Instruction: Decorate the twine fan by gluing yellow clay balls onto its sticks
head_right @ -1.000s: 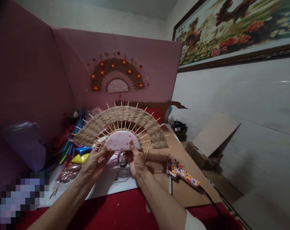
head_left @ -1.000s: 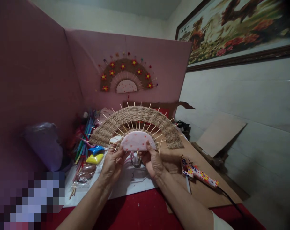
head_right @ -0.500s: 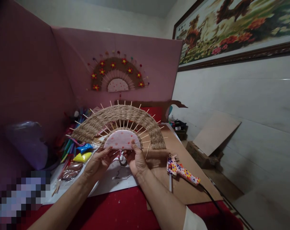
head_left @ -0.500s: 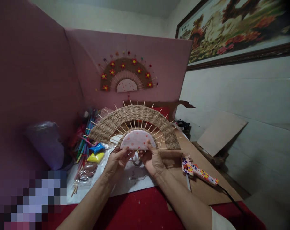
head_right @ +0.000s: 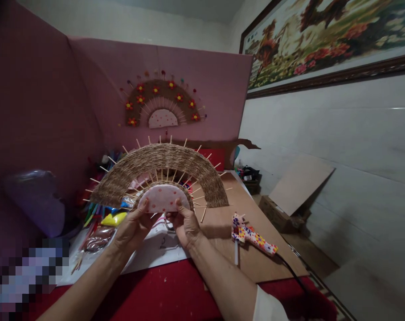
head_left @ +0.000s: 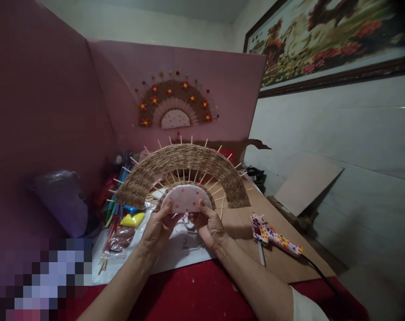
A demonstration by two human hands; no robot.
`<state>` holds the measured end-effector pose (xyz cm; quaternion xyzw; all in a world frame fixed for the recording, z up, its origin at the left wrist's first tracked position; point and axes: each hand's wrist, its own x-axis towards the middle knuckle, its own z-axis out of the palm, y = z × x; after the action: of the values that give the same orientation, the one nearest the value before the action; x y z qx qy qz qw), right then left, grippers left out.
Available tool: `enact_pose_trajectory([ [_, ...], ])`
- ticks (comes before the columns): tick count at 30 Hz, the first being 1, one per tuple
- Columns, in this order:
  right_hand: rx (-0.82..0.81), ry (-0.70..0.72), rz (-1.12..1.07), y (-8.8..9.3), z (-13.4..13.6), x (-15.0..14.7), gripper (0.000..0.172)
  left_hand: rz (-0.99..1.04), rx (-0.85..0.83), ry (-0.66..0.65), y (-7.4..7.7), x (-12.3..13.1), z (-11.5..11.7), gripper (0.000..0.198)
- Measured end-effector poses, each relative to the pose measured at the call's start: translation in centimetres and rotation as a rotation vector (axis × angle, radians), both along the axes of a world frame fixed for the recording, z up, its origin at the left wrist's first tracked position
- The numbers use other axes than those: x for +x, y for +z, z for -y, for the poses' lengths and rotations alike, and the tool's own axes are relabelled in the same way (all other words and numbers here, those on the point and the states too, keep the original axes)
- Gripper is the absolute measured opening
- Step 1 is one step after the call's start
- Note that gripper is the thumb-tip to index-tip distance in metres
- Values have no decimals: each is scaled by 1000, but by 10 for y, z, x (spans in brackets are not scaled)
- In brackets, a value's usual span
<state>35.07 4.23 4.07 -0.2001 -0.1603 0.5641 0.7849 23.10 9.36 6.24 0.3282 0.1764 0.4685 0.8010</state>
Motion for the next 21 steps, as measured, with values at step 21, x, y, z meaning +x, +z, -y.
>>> enact_pose_trajectory([
  [21, -80, -52, 247, -13, 1, -11, 39, 21, -12, 22, -10, -3, -9, 26],
])
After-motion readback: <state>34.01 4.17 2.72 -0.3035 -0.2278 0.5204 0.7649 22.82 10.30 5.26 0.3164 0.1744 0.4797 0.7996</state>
